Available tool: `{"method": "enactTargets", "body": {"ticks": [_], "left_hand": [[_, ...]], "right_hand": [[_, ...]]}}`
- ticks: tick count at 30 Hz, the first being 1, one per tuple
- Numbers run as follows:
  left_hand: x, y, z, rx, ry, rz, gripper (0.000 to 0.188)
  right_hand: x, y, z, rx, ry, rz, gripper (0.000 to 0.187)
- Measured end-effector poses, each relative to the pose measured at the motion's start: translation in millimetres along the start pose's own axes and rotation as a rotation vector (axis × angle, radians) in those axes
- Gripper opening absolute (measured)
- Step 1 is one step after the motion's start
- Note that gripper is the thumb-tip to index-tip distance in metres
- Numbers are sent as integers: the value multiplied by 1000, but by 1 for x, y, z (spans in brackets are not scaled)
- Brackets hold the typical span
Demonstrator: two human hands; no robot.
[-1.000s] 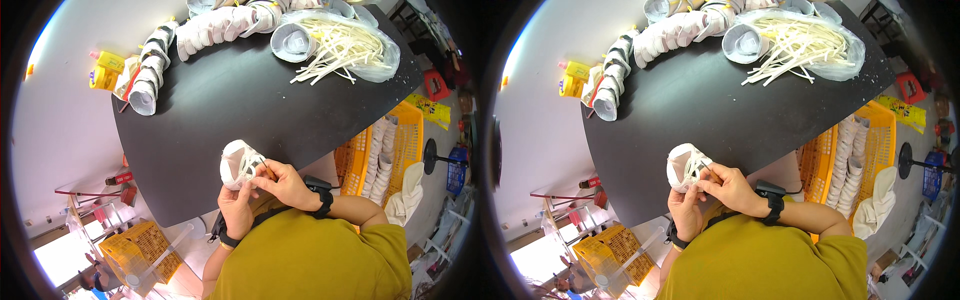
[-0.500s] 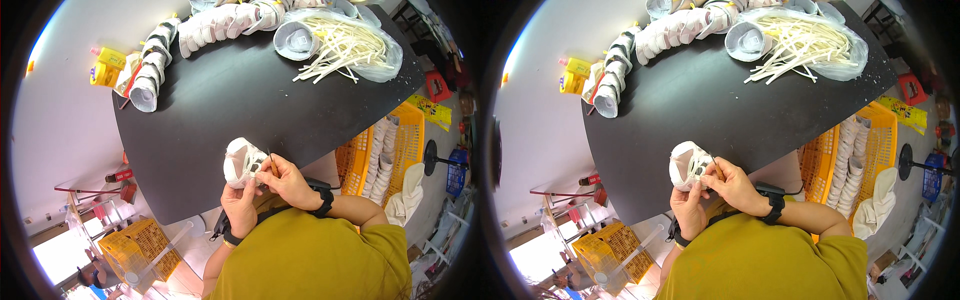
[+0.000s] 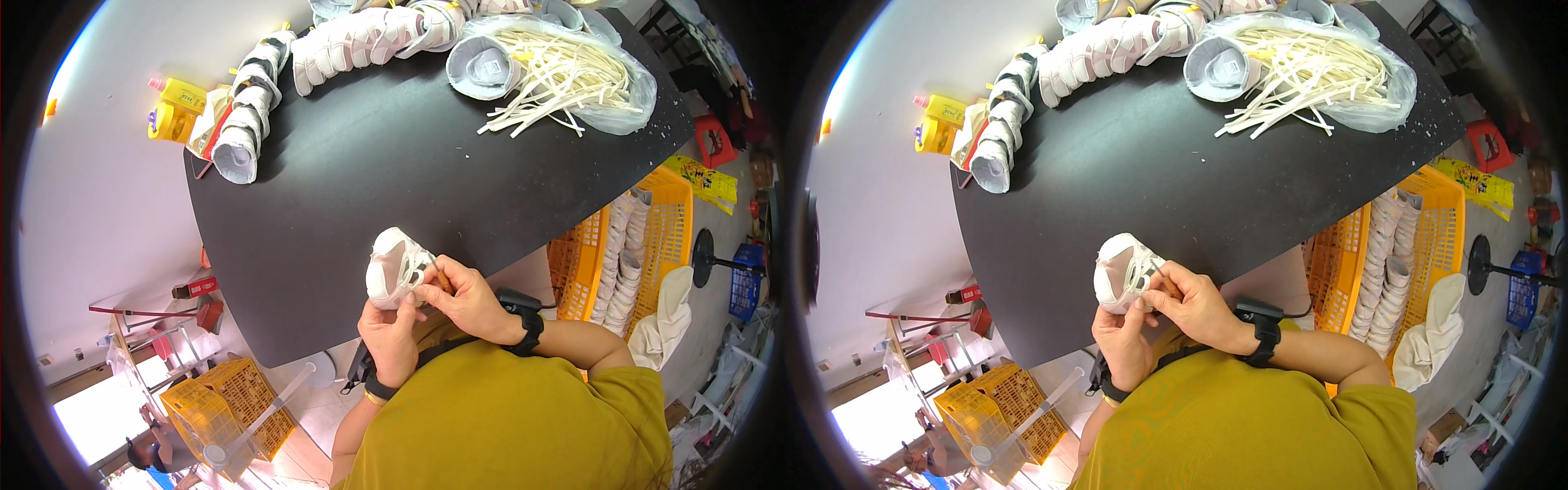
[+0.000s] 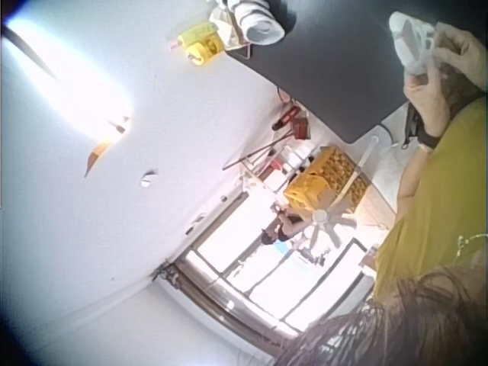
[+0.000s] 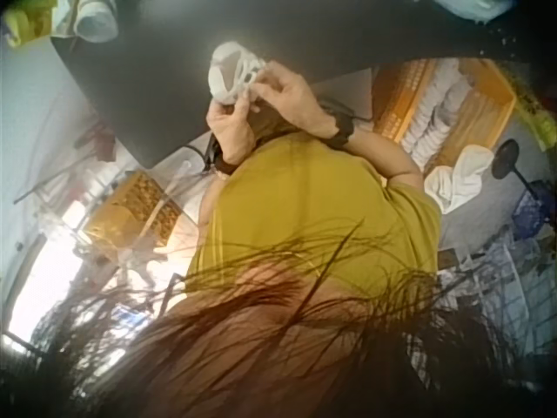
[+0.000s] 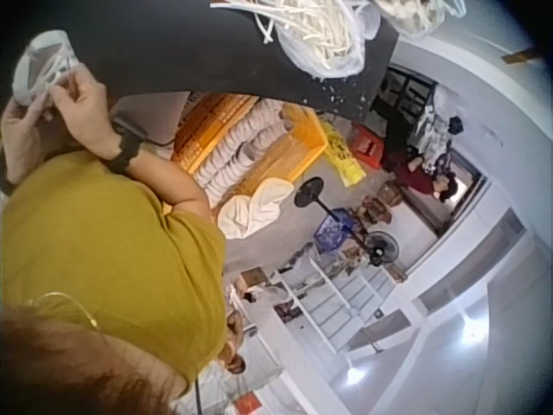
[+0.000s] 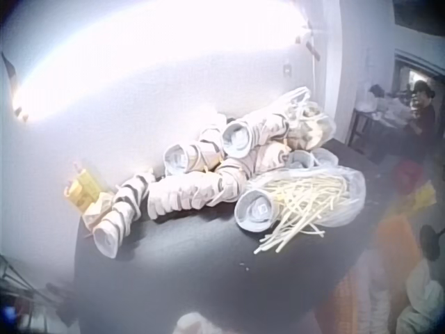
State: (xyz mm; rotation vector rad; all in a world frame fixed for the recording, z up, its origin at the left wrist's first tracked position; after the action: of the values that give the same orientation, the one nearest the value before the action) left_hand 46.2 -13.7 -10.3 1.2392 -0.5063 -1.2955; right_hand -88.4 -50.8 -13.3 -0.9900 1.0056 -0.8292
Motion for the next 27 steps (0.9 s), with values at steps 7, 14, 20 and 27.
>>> {"method": "enactTargets", "body": {"ticks": [7, 14, 20, 27], "left_hand": [[6, 6, -6, -8, 15, 15, 15], [4, 6, -3, -32, 16, 18, 16], [1, 6, -2, -43, 18, 24, 17], [-1, 5, -2, 80, 5, 116, 18]], "right_hand": [[-21, -34, -11, -559, -45, -308, 14], [-16, -28, -10, -782, -87, -294, 18], [-13, -25, -9, -690, -52, -303, 18], [-11, -23, -8, -729, -158, -166, 16]]}}
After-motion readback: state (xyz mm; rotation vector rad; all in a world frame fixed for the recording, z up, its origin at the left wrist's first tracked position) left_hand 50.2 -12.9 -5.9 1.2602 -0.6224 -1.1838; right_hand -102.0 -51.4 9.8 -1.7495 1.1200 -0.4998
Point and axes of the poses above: each hand's wrist, its own x-axis towards the middle knuckle, its own z-axis out of the palm, y = z × x, the point moved 6 cm from there along x, towards the middle knuckle, and after that the axes turned 5 degrees about -x, right-handed, at the moved point
